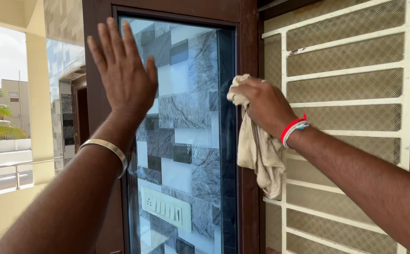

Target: The person cleans a glass window pane with a cloth. They wipe the glass surface, the frame, and the lower latch area of the window by hand.

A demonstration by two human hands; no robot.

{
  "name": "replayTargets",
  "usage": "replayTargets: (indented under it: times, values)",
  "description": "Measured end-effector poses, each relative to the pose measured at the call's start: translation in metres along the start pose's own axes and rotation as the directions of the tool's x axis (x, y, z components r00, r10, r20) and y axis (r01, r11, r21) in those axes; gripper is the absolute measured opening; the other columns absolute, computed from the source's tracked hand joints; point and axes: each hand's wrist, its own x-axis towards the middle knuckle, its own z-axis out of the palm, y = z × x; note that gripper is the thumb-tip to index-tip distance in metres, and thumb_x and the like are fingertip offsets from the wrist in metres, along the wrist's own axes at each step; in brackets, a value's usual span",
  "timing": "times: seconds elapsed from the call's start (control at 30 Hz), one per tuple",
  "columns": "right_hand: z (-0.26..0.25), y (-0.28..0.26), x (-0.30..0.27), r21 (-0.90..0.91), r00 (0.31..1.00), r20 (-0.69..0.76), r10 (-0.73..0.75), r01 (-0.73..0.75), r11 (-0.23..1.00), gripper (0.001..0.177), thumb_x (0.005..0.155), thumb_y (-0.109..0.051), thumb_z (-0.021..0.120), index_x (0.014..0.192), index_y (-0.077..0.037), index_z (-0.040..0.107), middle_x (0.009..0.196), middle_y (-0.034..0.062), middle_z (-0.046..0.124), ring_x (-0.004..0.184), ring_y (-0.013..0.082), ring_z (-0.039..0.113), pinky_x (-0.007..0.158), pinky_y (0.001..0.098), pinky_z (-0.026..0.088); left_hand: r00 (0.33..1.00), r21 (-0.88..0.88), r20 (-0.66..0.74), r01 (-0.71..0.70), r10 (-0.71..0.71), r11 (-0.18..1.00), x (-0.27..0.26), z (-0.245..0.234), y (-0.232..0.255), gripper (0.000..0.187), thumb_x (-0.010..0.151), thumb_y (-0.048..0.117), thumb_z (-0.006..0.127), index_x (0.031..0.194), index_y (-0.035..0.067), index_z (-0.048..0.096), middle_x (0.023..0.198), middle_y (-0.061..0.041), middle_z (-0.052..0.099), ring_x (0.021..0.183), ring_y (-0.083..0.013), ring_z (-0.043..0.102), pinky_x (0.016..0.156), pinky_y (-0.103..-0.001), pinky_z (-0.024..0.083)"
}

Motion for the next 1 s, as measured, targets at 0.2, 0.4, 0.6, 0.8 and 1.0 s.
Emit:
replayTargets:
  times: [0.2,0.4,0.6,0.8,1.0]
  values:
    - [0.005,0.008,0.016,0.1,0.994,-0.111,-0.004,0.016,0.995,0.067,0.074,0.016,0.059,0.137,-0.005,0.064,0.149,0.0215,0.053,0.133,0.0367,0.053,0.111,0.0437,0.046,0.938,-0.107,0.095,-0.324,0.334,0.94,-0.012,0.035,0.085,0.064,0.105,0.033,0.051,0.158,-0.001,0.037,0.168,-0.021,0.026,0.159,-0.0343,0.013,0.129,-0.054,0.003]
    - [0.067,-0.034,-0.117,-0.23,0.987,-0.002,-0.16,0.155,0.961,0.06,0.077,0.012,0.058,0.134,-0.005,0.063,0.151,0.0148,0.052,0.139,0.037,0.053,0.105,0.0398,0.054,0.916,-0.078,0.082,-0.387,0.393,0.919,-0.032,0.05,0.1,0.063,0.102,0.036,0.054,0.155,0.005,0.042,0.167,-0.018,0.027,0.158,-0.0337,0.014,0.128,-0.055,0.003]
    - [0.062,-0.052,-0.171,-0.106,0.925,0.134,-0.356,0.371,0.923,0.039,0.088,-0.002,0.066,0.126,-0.009,0.066,0.146,0.011,0.059,0.136,0.033,0.056,0.107,0.0415,0.053,0.914,-0.084,0.077,-0.392,0.398,0.916,-0.034,0.047,0.101,0.064,0.1,0.041,0.057,0.155,0.011,0.044,0.168,-0.02,0.025,0.157,-0.0354,0.013,0.127,-0.057,0.003]
    - [0.037,-0.019,-0.051,0.173,0.97,-0.186,0.158,-0.126,0.977,0.07,0.078,0.014,0.056,0.144,-0.009,0.055,0.153,0.0192,0.049,0.14,0.0404,0.05,0.111,0.0458,0.047,0.918,-0.075,0.039,-0.39,0.394,0.918,-0.039,0.045,0.104,0.065,0.099,0.043,0.055,0.155,0.012,0.044,0.168,-0.018,0.024,0.157,-0.0342,0.014,0.127,-0.056,0.004]
    - [0.061,-0.049,-0.073,0.08,0.963,-0.234,0.133,-0.117,0.99,0.084,0.073,0.01,0.059,0.152,-0.01,0.04,0.161,0.0234,0.034,0.14,0.0513,0.041,0.11,0.0507,0.04,0.868,-0.051,0.11,-0.481,0.483,0.875,-0.027,0.036,0.09,0.065,0.099,0.051,0.05,0.151,0.012,0.045,0.163,-0.018,0.033,0.152,-0.0358,0.024,0.124,-0.058,0.014]
